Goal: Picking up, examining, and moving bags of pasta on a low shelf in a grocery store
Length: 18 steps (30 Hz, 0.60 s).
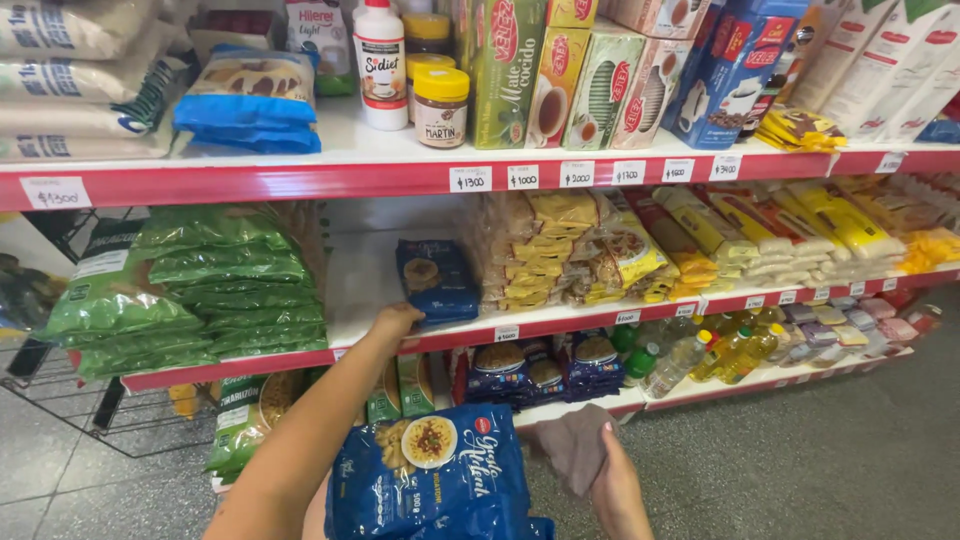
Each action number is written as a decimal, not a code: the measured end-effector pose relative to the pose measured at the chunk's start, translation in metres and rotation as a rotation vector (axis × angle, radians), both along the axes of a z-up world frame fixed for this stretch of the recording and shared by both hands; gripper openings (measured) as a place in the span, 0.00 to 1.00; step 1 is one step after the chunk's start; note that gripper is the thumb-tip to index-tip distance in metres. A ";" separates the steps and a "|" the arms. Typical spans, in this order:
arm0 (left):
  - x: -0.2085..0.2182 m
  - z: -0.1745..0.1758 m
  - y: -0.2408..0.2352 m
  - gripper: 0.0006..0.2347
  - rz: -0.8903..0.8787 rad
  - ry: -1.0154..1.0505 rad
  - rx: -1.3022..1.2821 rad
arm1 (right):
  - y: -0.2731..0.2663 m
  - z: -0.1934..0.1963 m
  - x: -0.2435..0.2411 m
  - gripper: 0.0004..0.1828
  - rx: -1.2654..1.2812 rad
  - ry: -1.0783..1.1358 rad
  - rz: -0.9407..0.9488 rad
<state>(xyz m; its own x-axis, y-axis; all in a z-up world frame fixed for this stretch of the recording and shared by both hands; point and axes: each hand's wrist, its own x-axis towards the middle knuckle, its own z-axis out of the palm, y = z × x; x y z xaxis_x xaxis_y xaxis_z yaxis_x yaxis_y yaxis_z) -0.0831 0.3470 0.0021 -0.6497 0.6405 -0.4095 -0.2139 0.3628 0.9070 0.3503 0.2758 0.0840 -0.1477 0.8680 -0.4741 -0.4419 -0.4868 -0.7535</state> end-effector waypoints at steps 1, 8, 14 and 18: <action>0.004 0.013 -0.003 0.12 0.081 -0.196 0.058 | -0.001 0.007 -0.002 0.33 0.002 -0.022 0.026; 0.036 0.123 -0.081 0.05 0.171 -0.492 0.535 | -0.008 0.047 -0.013 0.35 0.017 -0.063 0.059; 0.100 0.195 -0.191 0.06 -0.083 -0.272 0.691 | -0.007 0.079 -0.033 0.32 0.139 0.063 0.083; 0.143 0.206 -0.249 0.04 -0.408 -0.119 0.952 | -0.027 0.122 -0.052 0.40 0.185 0.010 0.309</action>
